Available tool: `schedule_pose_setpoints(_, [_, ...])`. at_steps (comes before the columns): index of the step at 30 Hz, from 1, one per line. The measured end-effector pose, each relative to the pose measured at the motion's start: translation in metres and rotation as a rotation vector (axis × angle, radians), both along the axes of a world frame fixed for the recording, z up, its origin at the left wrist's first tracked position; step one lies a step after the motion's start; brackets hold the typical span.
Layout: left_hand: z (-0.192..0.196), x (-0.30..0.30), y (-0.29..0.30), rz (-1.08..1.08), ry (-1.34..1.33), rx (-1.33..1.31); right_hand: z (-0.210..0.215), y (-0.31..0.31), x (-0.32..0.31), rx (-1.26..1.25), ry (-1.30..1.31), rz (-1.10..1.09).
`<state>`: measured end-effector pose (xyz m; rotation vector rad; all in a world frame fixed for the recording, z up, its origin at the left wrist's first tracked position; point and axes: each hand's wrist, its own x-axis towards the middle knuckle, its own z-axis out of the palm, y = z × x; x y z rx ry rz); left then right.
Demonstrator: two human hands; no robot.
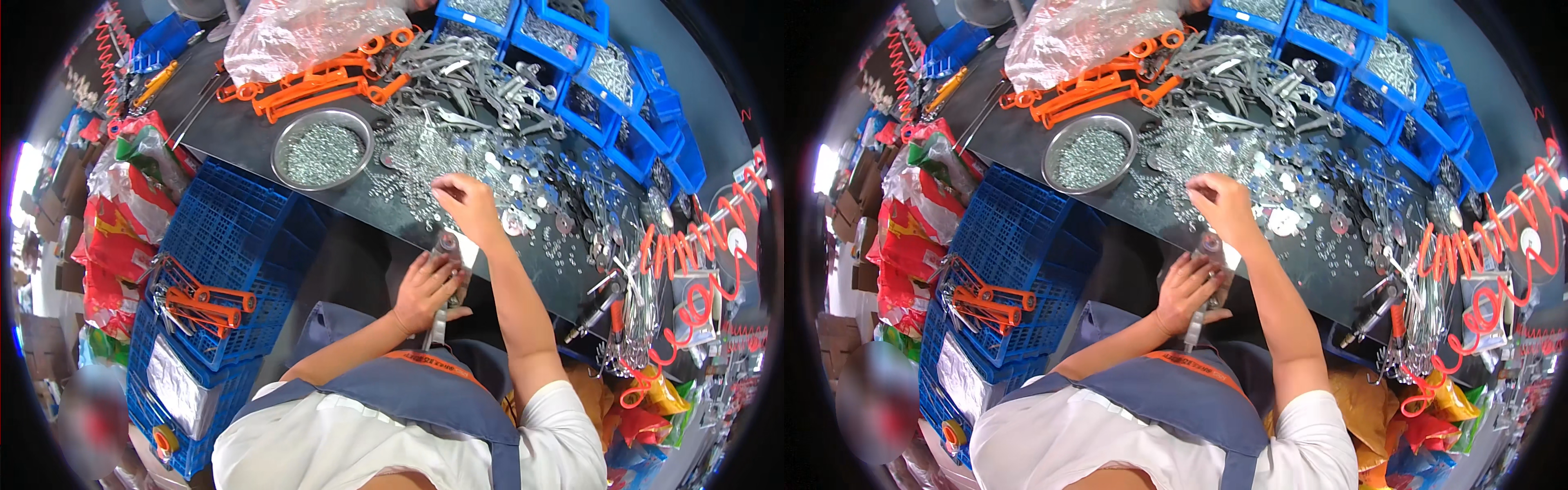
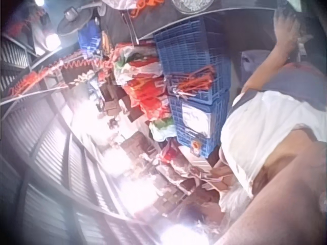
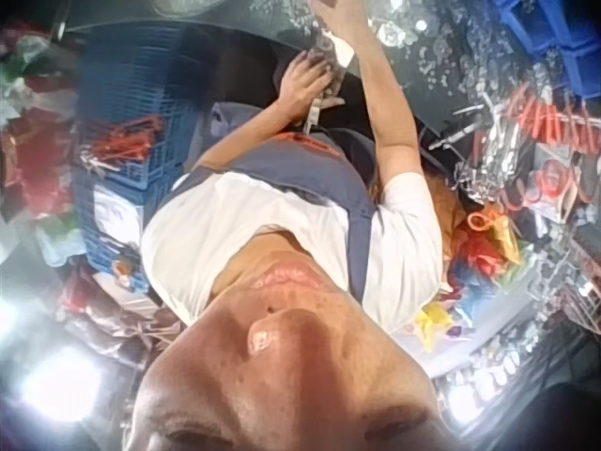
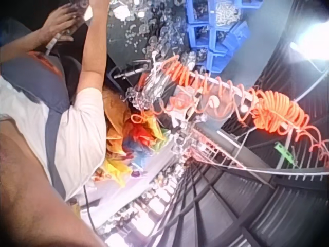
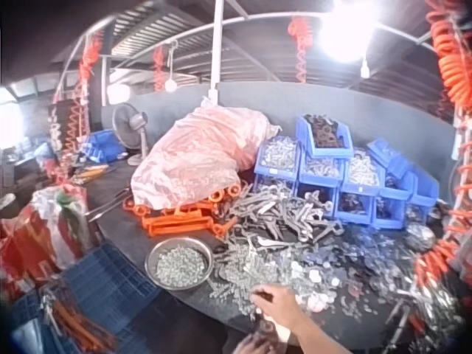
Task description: Assembling components of manual caulking guns and securing them with screws using a pneumatic power tool.
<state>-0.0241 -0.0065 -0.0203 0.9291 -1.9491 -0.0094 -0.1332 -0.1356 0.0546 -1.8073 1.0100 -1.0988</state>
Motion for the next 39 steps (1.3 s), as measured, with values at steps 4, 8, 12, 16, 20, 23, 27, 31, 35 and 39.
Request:
schedule_pose_setpoints(4, [-0.001,0.004,0.001,-0.009,0.036,0.010,0.005,-0.090,0.074,-0.344,0.324,0.050])
schedule_pose_setpoints(8, [0.001,0.002,0.005,-0.009,0.066,0.020,-0.033,-0.170,0.119,-0.641,0.740,-0.038])
schedule_pose_setpoints(12, [-0.010,-0.001,0.006,-0.049,0.064,0.006,-0.044,-0.185,0.105,-0.766,0.963,0.037])
schedule_pose_setpoints(16, [-0.006,0.004,0.017,-0.053,0.043,0.105,-0.033,-0.149,0.059,-0.714,0.673,-0.115])
schedule_pose_setpoints(20, [-0.002,0.005,0.024,0.019,0.009,0.123,-0.013,-0.091,-0.012,-0.232,0.209,-0.182])
schedule_pose_setpoints(23, [-0.008,0.002,0.020,0.019,0.012,0.080,-0.002,-0.012,-0.044,0.214,-0.253,-0.174])
schedule_pose_setpoints(27, [-0.014,0.007,0.020,-0.019,0.015,0.091,-0.018,0.052,-0.081,0.342,-0.428,-0.129])
schedule_pose_setpoints(31, [0.009,0.019,0.020,-0.204,-0.174,0.187,0.000,0.111,-0.084,0.371,-0.545,-0.343])
schedule_pose_setpoints(35, [0.016,0.038,0.027,-0.324,-0.129,0.225,0.004,0.129,-0.087,0.528,-0.286,-0.305])
schedule_pose_setpoints(39, [0.014,0.043,0.029,-0.396,-0.055,0.214,0.001,0.143,-0.090,0.454,-0.318,-0.329])
